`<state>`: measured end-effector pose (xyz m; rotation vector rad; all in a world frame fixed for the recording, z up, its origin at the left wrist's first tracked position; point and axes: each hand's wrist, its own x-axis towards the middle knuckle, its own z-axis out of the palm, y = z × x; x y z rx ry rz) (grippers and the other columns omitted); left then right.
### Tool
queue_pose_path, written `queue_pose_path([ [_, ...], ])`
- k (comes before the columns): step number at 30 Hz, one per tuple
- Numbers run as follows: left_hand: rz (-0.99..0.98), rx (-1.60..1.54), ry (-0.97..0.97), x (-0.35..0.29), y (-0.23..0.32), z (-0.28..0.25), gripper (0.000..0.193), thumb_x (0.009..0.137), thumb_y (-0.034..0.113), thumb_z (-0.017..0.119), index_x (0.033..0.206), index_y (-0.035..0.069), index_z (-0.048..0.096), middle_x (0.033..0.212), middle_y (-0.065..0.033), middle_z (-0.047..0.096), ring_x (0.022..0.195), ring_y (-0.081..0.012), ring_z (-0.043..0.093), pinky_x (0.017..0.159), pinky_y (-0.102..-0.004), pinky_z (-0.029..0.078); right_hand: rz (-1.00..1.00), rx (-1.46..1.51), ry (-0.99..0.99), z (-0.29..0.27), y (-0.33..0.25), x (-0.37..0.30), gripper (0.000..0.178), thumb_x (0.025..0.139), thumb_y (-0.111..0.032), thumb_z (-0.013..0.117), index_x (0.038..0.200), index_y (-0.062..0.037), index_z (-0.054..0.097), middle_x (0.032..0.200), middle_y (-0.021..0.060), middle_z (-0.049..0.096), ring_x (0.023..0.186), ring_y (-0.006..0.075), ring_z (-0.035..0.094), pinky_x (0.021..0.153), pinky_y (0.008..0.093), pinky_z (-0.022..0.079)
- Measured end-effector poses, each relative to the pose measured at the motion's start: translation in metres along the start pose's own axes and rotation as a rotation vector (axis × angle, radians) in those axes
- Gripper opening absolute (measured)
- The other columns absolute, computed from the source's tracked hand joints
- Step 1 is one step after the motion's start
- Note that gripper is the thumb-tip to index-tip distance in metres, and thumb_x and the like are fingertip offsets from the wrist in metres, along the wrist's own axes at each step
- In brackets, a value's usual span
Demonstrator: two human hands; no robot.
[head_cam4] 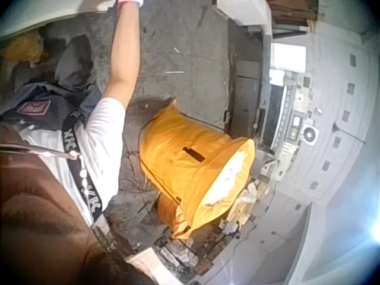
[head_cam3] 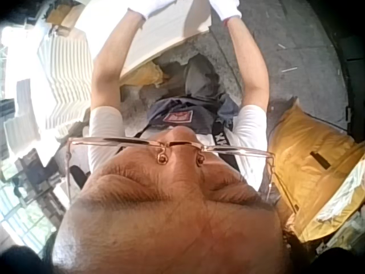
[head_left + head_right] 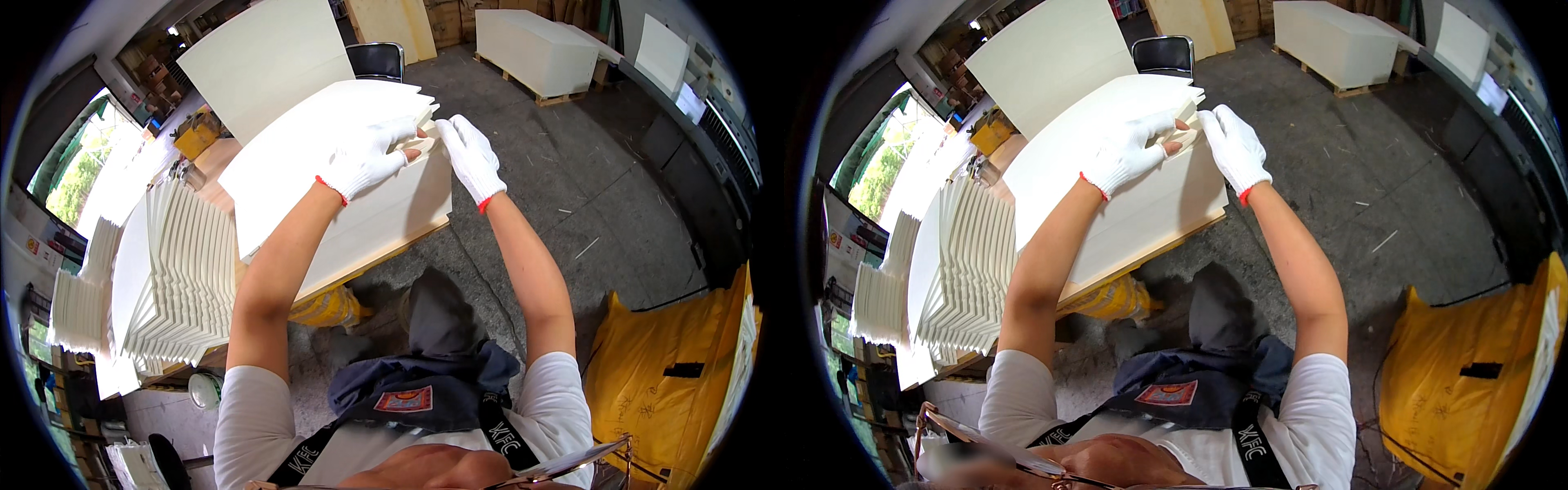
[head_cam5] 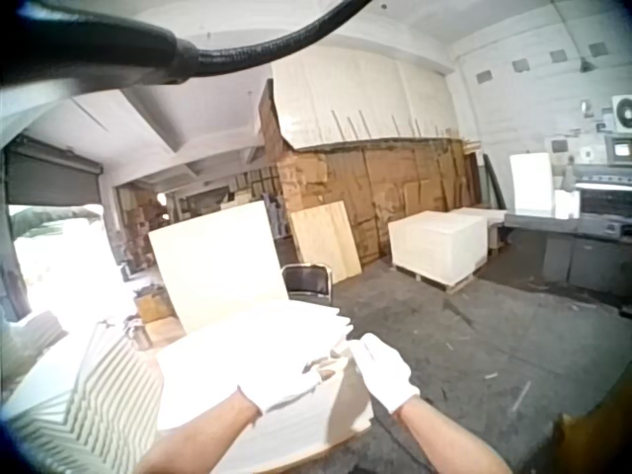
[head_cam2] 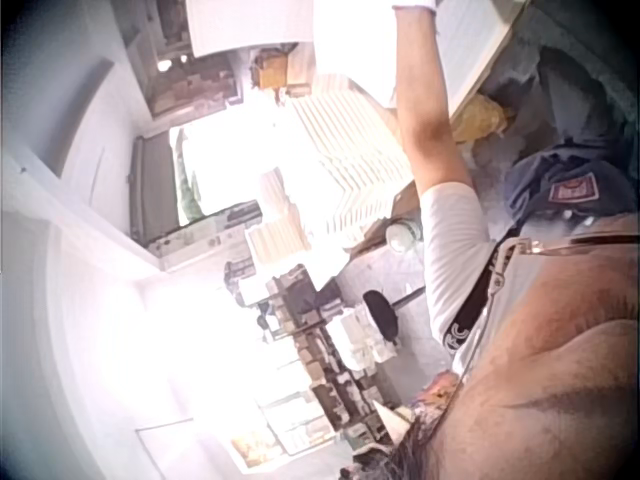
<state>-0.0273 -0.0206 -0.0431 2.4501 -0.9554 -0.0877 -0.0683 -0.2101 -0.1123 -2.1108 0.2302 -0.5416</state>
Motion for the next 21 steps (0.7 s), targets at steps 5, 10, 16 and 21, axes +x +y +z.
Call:
queue_pose_path([
  [5, 0.347, 0.104, 0.22, 0.001, -0.016, 0.012, 0.039, 0.094, 0.021, 0.06, 0.133, 0.025, 0.063, 0.097, -0.0127, 0.071, 0.082, -0.0266, 0.068, 0.078, -0.0386, 0.054, -0.124, 0.052, 0.227, -0.002, -0.006, -0.005, 0.042, 0.098, -0.049, 0.054, 0.102, -0.0083, 0.061, 0.09, 0.0162, 0.066, 0.091, 0.0317, 0.066, 0.08, 0.0431, 0.049],
  [10, 0.212, 0.187, 0.158, -0.007, -0.003, 0.006, 0.046, 0.092, 0.02, 0.058, 0.137, 0.025, 0.057, 0.101, -0.0124, 0.068, 0.092, -0.0319, 0.067, 0.084, -0.0412, 0.055, 0.158, 1.266, 0.152, 0.009, -0.026, -0.006, 0.039, 0.099, -0.032, 0.065, 0.124, -0.0026, 0.059, 0.12, 0.0106, 0.061, 0.103, 0.0262, 0.062, 0.088, 0.0387, 0.053],
  [16, 0.661, 0.238, 0.892, -0.046, -0.014, 0.017, 0.039, 0.08, 0.011, 0.069, 0.119, 0.01, 0.063, 0.114, -0.0089, 0.069, 0.089, -0.0358, 0.068, 0.079, -0.0468, 0.056, 0.542, 1.475, -0.409, 0.044, -0.068, -0.016, 0.034, 0.102, -0.028, 0.06, 0.126, -0.0059, 0.053, 0.109, 0.0076, 0.062, 0.1, 0.022, 0.062, 0.083, 0.0379, 0.055],
  [21, 0.541, 0.247, 0.583, -0.155, -0.062, 0.028, 0.025, 0.081, 0.01, 0.067, 0.106, 0.011, 0.064, 0.133, -0.0136, 0.061, 0.09, -0.0342, 0.07, 0.07, -0.043, 0.058, 0.615, 1.364, -0.516, 0.088, -0.094, -0.037, 0.038, 0.1, -0.014, 0.058, 0.13, 0.0048, 0.045, 0.127, 0.0208, 0.052, 0.113, 0.0358, 0.059, 0.102, 0.0469, 0.056],
])
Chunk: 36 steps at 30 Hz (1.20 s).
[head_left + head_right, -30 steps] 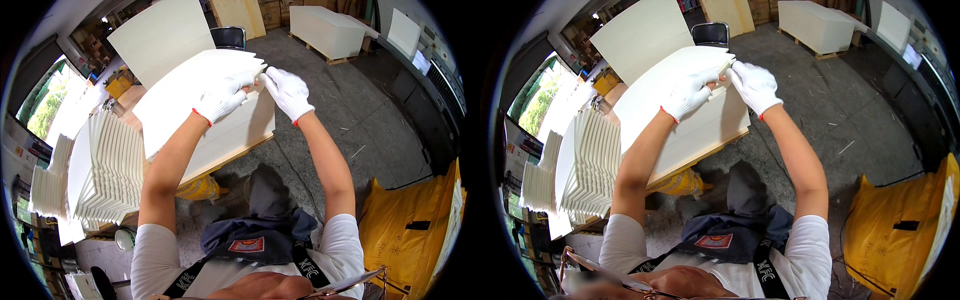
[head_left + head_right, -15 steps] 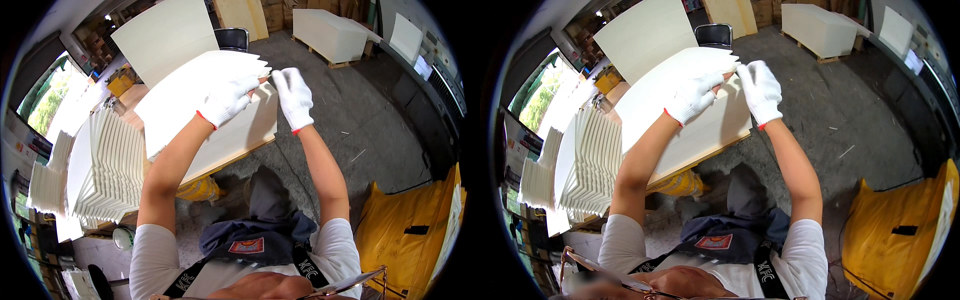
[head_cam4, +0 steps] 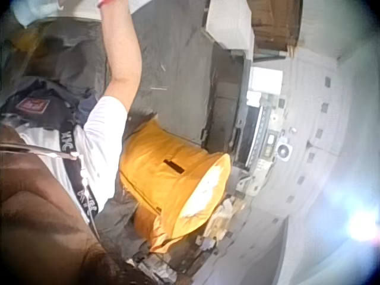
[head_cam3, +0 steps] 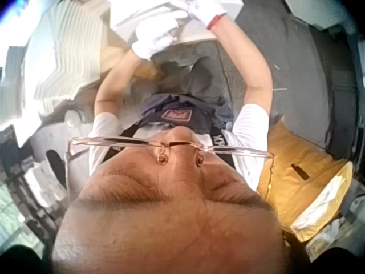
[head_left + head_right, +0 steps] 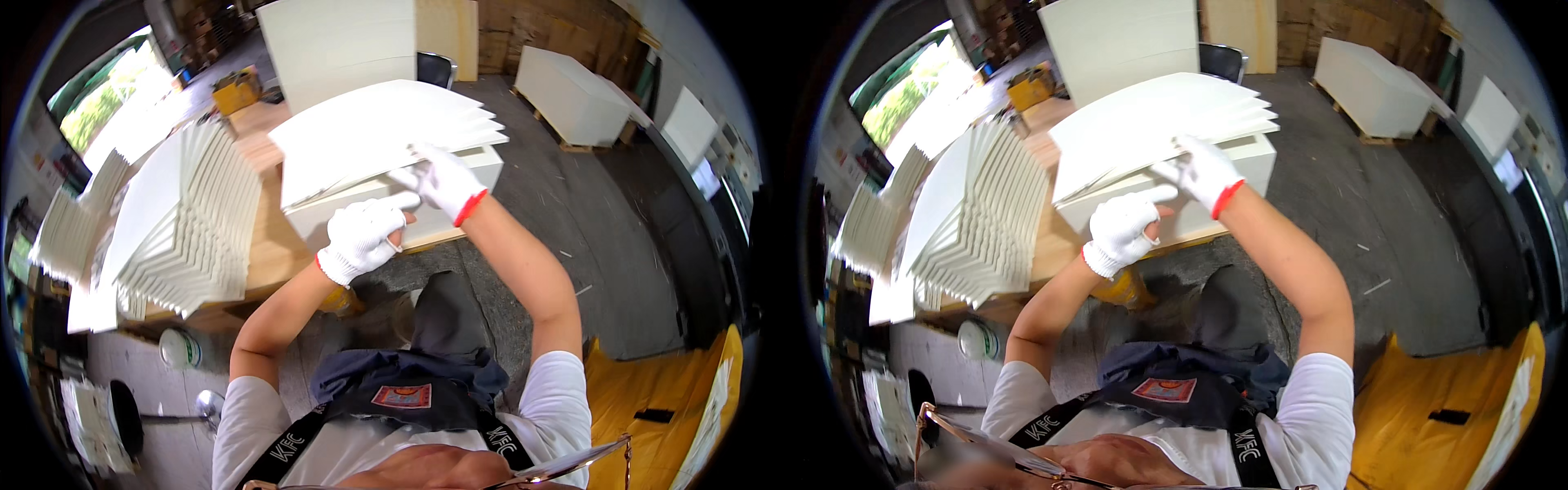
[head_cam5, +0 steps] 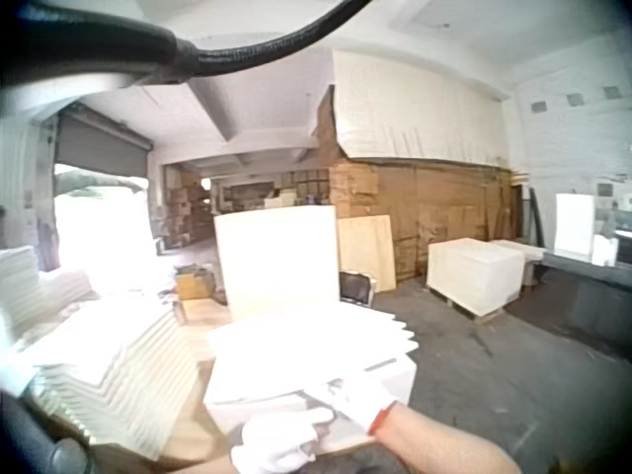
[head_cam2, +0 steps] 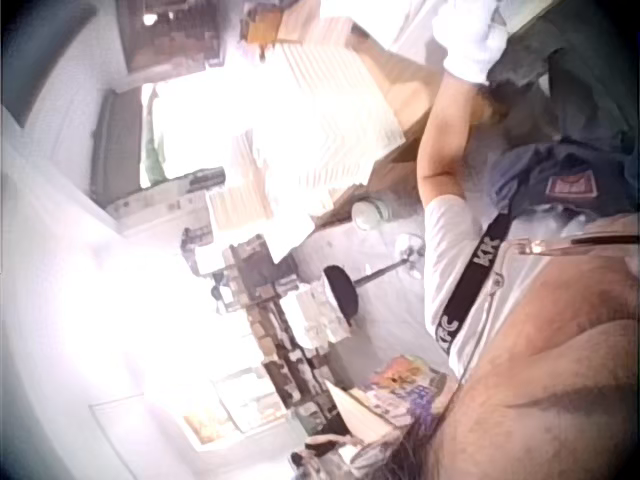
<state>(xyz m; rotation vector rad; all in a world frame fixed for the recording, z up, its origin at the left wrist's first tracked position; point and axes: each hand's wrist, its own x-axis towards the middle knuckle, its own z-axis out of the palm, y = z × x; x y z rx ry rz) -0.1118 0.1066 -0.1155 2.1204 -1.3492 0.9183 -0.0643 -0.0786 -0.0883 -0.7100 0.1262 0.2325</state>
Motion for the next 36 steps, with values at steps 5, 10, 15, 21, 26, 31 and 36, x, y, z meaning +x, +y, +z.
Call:
queue_pose_path([
  [5, -0.435, 0.188, -0.238, -0.027, 0.006, -0.014, 0.025, 0.082, 0.016, 0.065, 0.107, 0.017, 0.064, 0.141, -0.0109, 0.056, 0.093, -0.0344, 0.069, 0.072, -0.043, 0.058, -0.048, -0.102, -0.067, 0.0, -0.011, -0.015, 0.05, 0.1, -0.011, 0.057, 0.141, 0.0088, 0.036, 0.142, 0.0267, 0.041, 0.131, 0.0406, 0.051, 0.087, 0.032, 0.063],
  [10, -0.677, -0.678, 0.013, -0.074, -0.008, -0.006, 0.034, 0.095, 0.023, 0.055, 0.129, 0.015, 0.057, 0.145, -0.0114, 0.052, 0.103, -0.0337, 0.068, 0.081, -0.0461, 0.058, -0.145, -0.197, -0.132, -0.014, -0.027, -0.069, 0.056, 0.097, -0.007, 0.063, 0.143, 0.0065, 0.036, 0.143, 0.0227, 0.043, 0.131, 0.0376, 0.05, 0.101, 0.0408, 0.055],
  [15, -0.984, -2.282, 0.537, -0.098, 0.03, -0.034, 0.083, 0.101, 0.062, 0.032, 0.155, 0.0, 0.026, 0.155, -0.0247, 0.038, 0.139, -0.039, 0.045, 0.112, -0.0553, 0.039, -0.09, -0.403, 0.145, -0.047, -0.039, -0.159, 0.046, 0.097, -0.016, 0.064, 0.134, 0.0063, 0.049, 0.128, 0.0177, 0.056, 0.114, 0.0286, 0.061, 0.091, 0.0456, 0.058],
  [21, -1.45, -1.585, 0.417, -0.054, 0.057, -0.076, 0.042, 0.09, 0.005, 0.064, 0.13, 0.0, 0.051, 0.118, -0.0147, 0.063, 0.101, -0.0284, 0.068, 0.087, -0.0402, 0.057, -0.071, -0.412, 0.062, -0.075, -0.036, -0.195, 0.041, 0.098, -0.014, 0.059, 0.132, 0.0056, 0.051, 0.118, 0.0152, 0.064, 0.103, 0.0262, 0.068, 0.075, 0.0386, 0.063],
  [26, -1.148, -1.32, 0.407, -0.074, 0.079, -0.109, 0.048, 0.089, 0.009, 0.066, 0.135, -0.002, 0.053, 0.124, -0.0087, 0.062, 0.114, -0.0178, 0.058, 0.096, -0.0309, 0.047, -0.068, -0.398, -0.037, -0.058, -0.027, -0.187, 0.039, 0.097, -0.011, 0.057, 0.133, 0.0037, 0.052, 0.122, 0.0148, 0.065, 0.102, 0.0241, 0.07, 0.066, 0.0343, 0.063],
  [31, -0.98, -0.755, 0.609, -0.13, 0.066, -0.181, 0.04, 0.095, 0.005, 0.058, 0.133, -0.004, 0.052, 0.125, -0.0122, 0.061, 0.115, -0.0243, 0.06, 0.096, -0.0364, 0.051, -0.034, -0.416, -0.355, 0.03, -0.009, -0.091, 0.041, 0.096, -0.008, 0.061, 0.137, -0.0048, 0.054, 0.114, 0.0063, 0.067, 0.08, 0.0187, 0.066, 0.063, 0.0279, 0.059],
  [36, -0.605, -0.502, 1.14, -0.174, -0.032, -0.265, 0.039, 0.101, 0.016, 0.043, 0.133, -0.005, 0.054, 0.124, -0.0154, 0.06, 0.111, -0.0276, 0.063, 0.095, -0.0405, 0.055, -0.098, -0.375, -0.688, 0.202, 0.074, -0.04, 0.042, 0.1, -0.035, 0.059, 0.132, -0.0076, 0.052, 0.122, 0.0047, 0.056, 0.1, 0.0153, 0.054, 0.084, 0.0348, 0.052],
])
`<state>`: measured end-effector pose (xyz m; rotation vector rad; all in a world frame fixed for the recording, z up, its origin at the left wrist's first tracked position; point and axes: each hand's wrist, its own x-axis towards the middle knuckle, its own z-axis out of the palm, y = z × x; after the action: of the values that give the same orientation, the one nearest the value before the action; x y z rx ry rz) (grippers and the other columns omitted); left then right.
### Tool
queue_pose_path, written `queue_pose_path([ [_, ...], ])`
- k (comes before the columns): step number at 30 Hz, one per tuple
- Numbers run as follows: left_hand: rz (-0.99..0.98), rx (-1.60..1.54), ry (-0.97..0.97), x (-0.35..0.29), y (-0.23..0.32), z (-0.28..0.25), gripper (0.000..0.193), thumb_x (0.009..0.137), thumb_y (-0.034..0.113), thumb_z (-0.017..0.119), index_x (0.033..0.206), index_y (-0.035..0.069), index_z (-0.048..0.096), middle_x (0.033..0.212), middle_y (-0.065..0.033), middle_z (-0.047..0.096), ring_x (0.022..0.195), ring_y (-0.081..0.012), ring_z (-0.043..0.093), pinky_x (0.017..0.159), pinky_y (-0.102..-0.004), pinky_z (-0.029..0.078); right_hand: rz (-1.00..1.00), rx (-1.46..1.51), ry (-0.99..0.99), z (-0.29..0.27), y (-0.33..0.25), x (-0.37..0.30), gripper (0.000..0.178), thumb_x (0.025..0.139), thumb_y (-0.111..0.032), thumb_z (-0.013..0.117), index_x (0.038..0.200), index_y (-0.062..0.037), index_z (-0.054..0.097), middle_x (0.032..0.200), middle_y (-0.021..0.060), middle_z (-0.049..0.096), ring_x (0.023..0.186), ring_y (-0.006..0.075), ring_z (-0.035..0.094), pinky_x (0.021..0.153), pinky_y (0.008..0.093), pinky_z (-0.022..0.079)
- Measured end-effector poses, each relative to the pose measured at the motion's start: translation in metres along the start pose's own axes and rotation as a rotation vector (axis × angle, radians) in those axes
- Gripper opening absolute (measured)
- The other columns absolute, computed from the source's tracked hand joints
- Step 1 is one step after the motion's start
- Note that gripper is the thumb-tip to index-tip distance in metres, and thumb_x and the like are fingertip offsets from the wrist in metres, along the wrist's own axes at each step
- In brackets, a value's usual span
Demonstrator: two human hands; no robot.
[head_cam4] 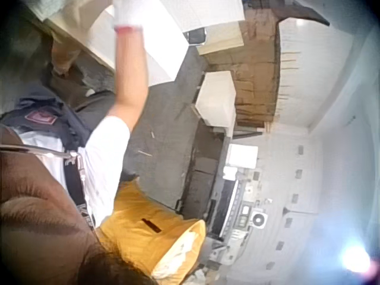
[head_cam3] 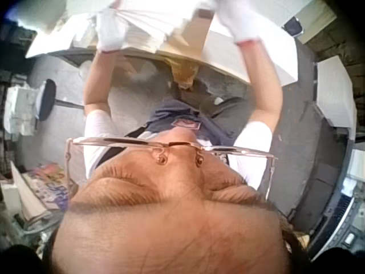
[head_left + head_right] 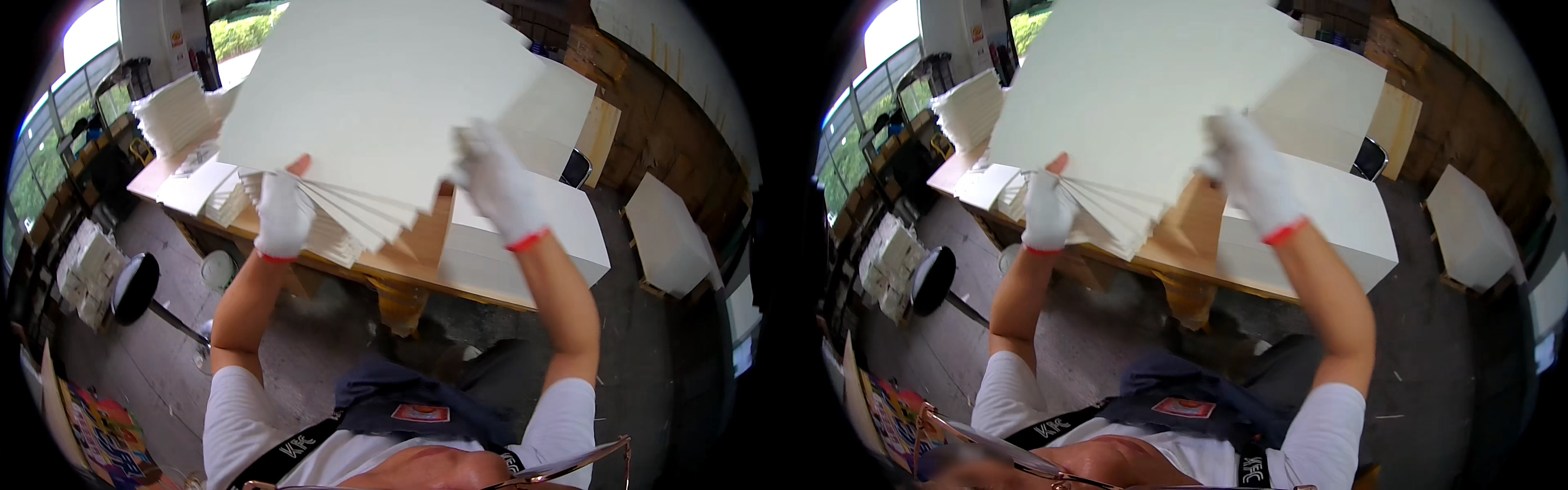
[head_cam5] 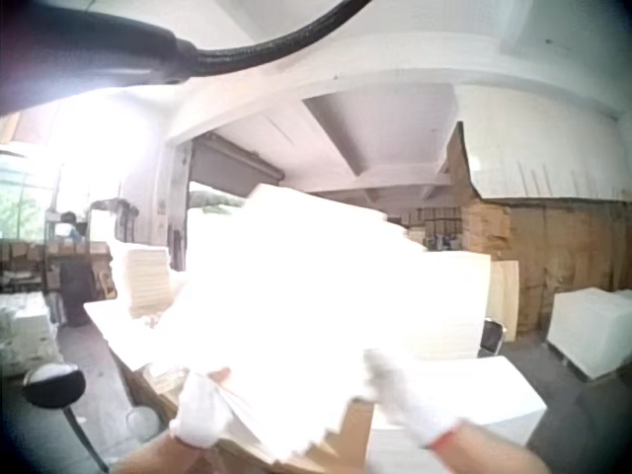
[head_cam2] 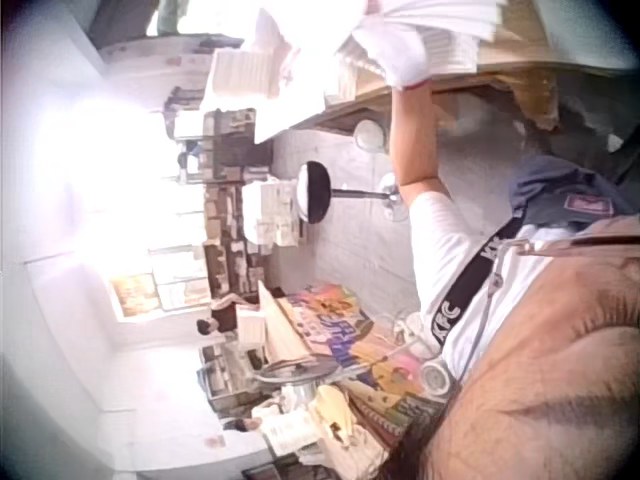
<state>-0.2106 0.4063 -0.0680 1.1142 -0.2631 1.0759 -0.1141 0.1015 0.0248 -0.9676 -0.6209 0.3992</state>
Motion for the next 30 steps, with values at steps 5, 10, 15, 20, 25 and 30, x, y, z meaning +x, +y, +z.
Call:
queue_pose_path([
  [5, -0.293, 0.0, 0.112, 0.098, 0.024, -0.026, 0.031, 0.097, 0.008, 0.052, 0.127, -0.002, 0.055, 0.114, -0.0111, 0.059, 0.088, -0.0194, 0.061, 0.068, -0.0326, 0.054, -0.007, -0.049, -0.03, 0.081, 0.083, 0.087, 0.034, 0.093, -0.038, 0.068, 0.103, -0.0076, 0.058, 0.087, 0.0, 0.051, 0.077, 0.0127, 0.051, 0.07, 0.0308, 0.049],
  [10, -0.523, 0.119, 0.191, 0.113, -0.011, -0.063, 0.033, 0.093, 0.009, 0.059, 0.125, 0.0, 0.057, 0.12, -0.0121, 0.055, 0.103, -0.0263, 0.058, 0.087, -0.0428, 0.051, 0.221, -0.057, 0.128, 0.067, 0.159, 0.174, 0.03, 0.09, -0.03, 0.071, 0.101, -0.0045, 0.06, 0.084, 0.0022, 0.054, 0.078, 0.0137, 0.054, 0.065, 0.0324, 0.05],
  [15, -0.695, -0.035, 0.258, 0.098, -0.024, -0.049, 0.038, 0.093, 0.013, 0.062, 0.129, 0.001, 0.056, 0.134, -0.0139, 0.051, 0.123, -0.0321, 0.052, 0.109, -0.0552, 0.04, 0.323, 0.063, 0.149, 0.053, 0.16, 0.165, 0.03, 0.092, -0.025, 0.067, 0.112, -0.0023, 0.06, 0.101, 0.0116, 0.062, 0.082, 0.0258, 0.064, 0.07, 0.0404, 0.059],
  [20, -0.646, -0.146, 0.278, 0.102, -0.031, -0.054, 0.034, 0.092, 0.011, 0.065, 0.124, 0.001, 0.057, 0.127, -0.014, 0.055, 0.113, -0.0328, 0.059, 0.101, -0.0536, 0.047, 0.347, 0.041, 0.228, 0.069, 0.145, 0.152, 0.037, 0.095, -0.027, 0.066, 0.119, -0.001, 0.056, 0.109, 0.0133, 0.062, 0.087, 0.0294, 0.067, 0.073, 0.0443, 0.061],
  [25, -0.661, -0.038, 0.292, 0.1, -0.036, -0.049, 0.036, 0.09, 0.009, 0.068, 0.123, 0.002, 0.057, 0.116, -0.0139, 0.061, 0.106, -0.0304, 0.063, 0.093, -0.0497, 0.052, 0.343, 0.076, 0.135, 0.048, 0.158, 0.165, 0.051, 0.095, -0.033, 0.07, 0.131, -0.0025, 0.051, 0.125, 0.0153, 0.049, 0.099, 0.0314, 0.061, 0.075, 0.0475, 0.063],
  [30, -0.139, 1.14, -0.356, 0.107, -0.045, -0.095, 0.03, 0.097, 0.014, 0.059, 0.127, 0.008, 0.056, 0.11, -0.0101, 0.064, 0.099, -0.0282, 0.063, 0.103, -0.0454, 0.044, 0.366, 0.194, 0.089, 0.062, 0.141, 0.149, 0.049, 0.095, -0.033, 0.069, 0.132, -0.0055, 0.052, 0.125, 0.0136, 0.053, 0.092, 0.0303, 0.066, 0.084, 0.0452, 0.062],
])
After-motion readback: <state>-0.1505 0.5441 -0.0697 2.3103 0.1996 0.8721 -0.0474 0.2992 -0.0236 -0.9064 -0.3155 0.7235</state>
